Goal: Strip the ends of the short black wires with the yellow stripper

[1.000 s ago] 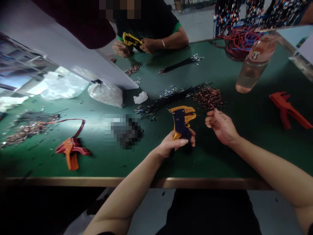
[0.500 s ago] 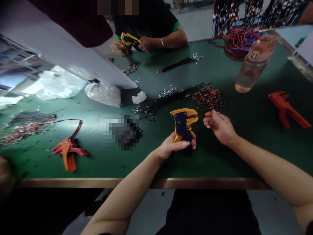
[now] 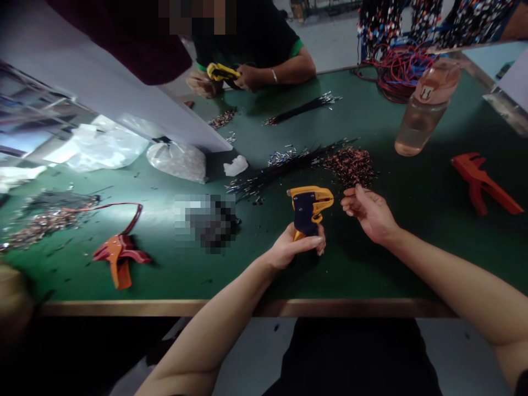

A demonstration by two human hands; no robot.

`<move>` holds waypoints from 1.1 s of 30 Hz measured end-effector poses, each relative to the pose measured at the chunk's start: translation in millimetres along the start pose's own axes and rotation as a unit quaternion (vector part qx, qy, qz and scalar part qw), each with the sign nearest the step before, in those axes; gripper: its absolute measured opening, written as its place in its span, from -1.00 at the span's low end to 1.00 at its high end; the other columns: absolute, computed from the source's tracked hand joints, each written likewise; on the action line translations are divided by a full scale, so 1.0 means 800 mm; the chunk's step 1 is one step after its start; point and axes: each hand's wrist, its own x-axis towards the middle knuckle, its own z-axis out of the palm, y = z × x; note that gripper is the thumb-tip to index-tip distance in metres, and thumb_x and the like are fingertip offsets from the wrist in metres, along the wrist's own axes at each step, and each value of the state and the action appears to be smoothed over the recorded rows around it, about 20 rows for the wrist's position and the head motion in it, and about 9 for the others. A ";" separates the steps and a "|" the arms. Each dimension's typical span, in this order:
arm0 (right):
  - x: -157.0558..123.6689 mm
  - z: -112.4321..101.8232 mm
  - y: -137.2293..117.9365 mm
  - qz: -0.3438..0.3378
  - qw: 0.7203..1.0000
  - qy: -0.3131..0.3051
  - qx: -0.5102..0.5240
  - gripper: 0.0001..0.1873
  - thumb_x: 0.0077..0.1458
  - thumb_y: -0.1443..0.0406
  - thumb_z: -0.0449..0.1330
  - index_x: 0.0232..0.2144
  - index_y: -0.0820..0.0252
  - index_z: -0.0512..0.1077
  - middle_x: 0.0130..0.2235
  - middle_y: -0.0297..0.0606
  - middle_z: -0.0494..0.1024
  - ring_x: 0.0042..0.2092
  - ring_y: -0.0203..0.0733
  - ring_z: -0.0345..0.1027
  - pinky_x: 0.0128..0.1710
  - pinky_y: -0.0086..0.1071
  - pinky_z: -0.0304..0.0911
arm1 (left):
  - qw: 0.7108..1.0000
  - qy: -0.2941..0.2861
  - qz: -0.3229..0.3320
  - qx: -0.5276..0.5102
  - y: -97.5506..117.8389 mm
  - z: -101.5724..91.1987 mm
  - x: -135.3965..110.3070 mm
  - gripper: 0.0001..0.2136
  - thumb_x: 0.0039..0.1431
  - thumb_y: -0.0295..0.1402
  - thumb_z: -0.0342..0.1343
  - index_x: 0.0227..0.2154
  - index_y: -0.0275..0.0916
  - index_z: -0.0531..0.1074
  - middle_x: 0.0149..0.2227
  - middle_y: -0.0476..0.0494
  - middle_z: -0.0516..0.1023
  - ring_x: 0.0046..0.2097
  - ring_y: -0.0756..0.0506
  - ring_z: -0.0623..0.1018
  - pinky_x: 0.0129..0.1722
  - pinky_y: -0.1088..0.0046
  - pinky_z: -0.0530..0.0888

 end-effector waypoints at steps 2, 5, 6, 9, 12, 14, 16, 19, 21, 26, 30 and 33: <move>-0.001 0.003 -0.002 0.013 1.000 0.008 0.013 -0.53 -0.05 -0.15 0.39 -0.42 0.10 0.54 -0.52 -0.36 0.59 -0.48 -0.27 0.46 -0.50 -0.40 0.31 | 0.999 0.033 0.000 0.009 -0.002 0.002 0.001 -0.61 -0.09 -0.06 0.39 -0.56 -0.26 0.40 -0.64 0.02 0.41 -0.57 0.03 0.40 -0.46 0.42 0.33; -0.003 0.008 -0.005 0.039 0.998 0.028 0.031 -0.49 -0.19 -0.15 0.46 -0.43 0.11 0.55 -0.52 -0.39 0.59 -0.48 -0.33 0.44 -0.49 -0.45 0.28 | 0.997 0.077 0.007 0.011 -0.006 0.003 0.004 -0.61 -0.06 -0.09 0.37 -0.64 -0.24 0.33 -0.72 0.07 0.32 -0.63 0.06 0.32 -0.52 0.44 0.27; -0.004 0.009 -0.005 0.044 0.998 0.035 0.034 -0.48 -0.22 -0.15 0.47 -0.43 0.11 0.56 -0.51 -0.39 0.59 -0.48 -0.34 0.43 -0.49 -0.46 0.27 | 0.997 0.080 0.007 0.004 -0.007 0.003 0.005 -0.61 -0.07 -0.10 0.37 -0.64 -0.24 0.33 -0.72 0.08 0.31 -0.63 0.06 0.32 -0.53 0.44 0.27; -0.003 0.009 -0.004 0.038 0.998 0.050 0.021 -0.49 -0.18 -0.16 0.45 -0.41 0.12 0.56 -0.48 -0.36 0.61 -0.46 -0.32 0.44 -0.48 -0.45 0.26 | 0.996 0.071 0.012 -0.047 -0.009 0.001 0.008 -0.66 -0.10 -0.15 0.38 -0.55 -0.26 0.37 -0.66 0.06 0.38 -0.59 0.03 0.38 -0.48 0.43 0.32; -0.002 0.006 0.000 0.020 0.998 0.066 -0.002 -0.49 -0.13 -0.17 0.40 -0.39 0.11 0.56 -0.45 -0.32 0.62 -0.44 -0.30 0.45 -0.47 -0.42 0.27 | 0.990 0.068 0.035 -0.117 -0.007 -0.004 0.010 -0.69 -0.13 -0.20 0.39 -0.44 -0.28 0.43 -0.57 0.02 0.46 -0.50 -0.02 0.48 -0.39 0.40 0.39; -0.005 0.006 0.003 0.006 0.997 0.074 -0.033 -0.50 -0.10 -0.17 0.39 -0.39 0.12 0.58 -0.43 -0.28 0.64 -0.43 -0.29 0.45 -0.46 -0.41 0.27 | 0.984 0.077 0.048 -0.150 -0.005 -0.007 0.011 -0.67 -0.16 -0.23 0.39 -0.36 -0.28 0.47 -0.50 -0.02 0.52 -0.45 -0.03 0.52 -0.34 0.39 0.42; -0.011 0.008 0.006 -0.014 0.993 0.067 -0.095 -0.51 -0.04 -0.16 0.35 -0.40 0.13 0.59 -0.39 -0.22 0.66 -0.42 -0.26 0.46 -0.45 -0.39 0.28 | 0.981 0.085 0.057 -0.163 -0.003 -0.010 0.011 -0.65 -0.17 -0.24 0.39 -0.31 -0.29 0.50 -0.42 -0.09 0.58 -0.39 -0.06 0.55 -0.30 0.39 0.44; -0.023 0.011 0.008 -0.046 0.975 0.044 -0.211 -0.51 0.06 -0.15 0.28 -0.41 0.15 0.61 -0.35 -0.15 0.68 -0.39 -0.19 0.51 -0.40 -0.33 0.36 | 0.983 0.066 0.060 -0.158 -0.004 -0.012 0.010 -0.61 -0.17 -0.24 0.40 -0.26 -0.31 0.53 -0.39 -0.16 0.62 -0.37 -0.09 0.57 -0.28 0.37 0.44; -0.029 0.012 0.007 -0.070 0.960 0.034 -0.269 -0.52 0.10 -0.14 0.25 -0.43 0.13 0.62 -0.36 -0.16 0.68 -0.37 -0.15 0.54 -0.35 -0.29 0.44 | 0.986 0.041 0.052 -0.153 -0.005 -0.012 0.011 -0.56 -0.17 -0.22 0.41 -0.20 -0.33 0.55 -0.42 -0.17 0.62 -0.36 -0.09 0.57 -0.25 0.36 0.44; -0.033 0.012 0.003 -0.123 0.921 -0.015 -0.369 -0.59 0.19 -0.07 0.19 -0.41 0.06 0.64 -0.36 -0.23 0.69 -0.33 -0.12 0.59 -0.22 -0.25 0.53 | 0.989 0.028 0.013 -0.145 -0.006 -0.014 0.014 -0.45 -0.25 -0.18 0.48 -0.15 -0.33 0.56 -0.42 -0.14 0.63 -0.34 -0.09 0.58 -0.18 0.32 0.48; -0.032 0.012 0.000 -0.134 0.903 -0.010 -0.409 -0.60 0.21 -0.03 0.16 -0.44 0.06 0.61 -0.35 -0.24 0.68 -0.34 -0.12 0.59 -0.24 -0.27 0.52 | 0.992 0.004 -0.007 -0.123 0.003 -0.016 0.013 -0.49 -0.28 -0.17 0.49 -0.24 -0.34 0.57 -0.44 -0.14 0.62 -0.36 -0.07 0.57 -0.19 0.34 0.49; -0.028 0.012 0.000 -0.140 0.893 0.009 -0.428 -0.52 0.17 -0.08 0.17 -0.59 0.07 0.52 -0.34 -0.21 0.67 -0.34 -0.11 0.57 -0.25 -0.26 0.50 | 0.994 -0.013 -0.010 -0.109 0.008 -0.014 0.011 -0.55 -0.25 -0.19 0.49 -0.29 -0.35 0.57 -0.43 -0.12 0.61 -0.37 -0.04 0.55 -0.18 0.35 0.49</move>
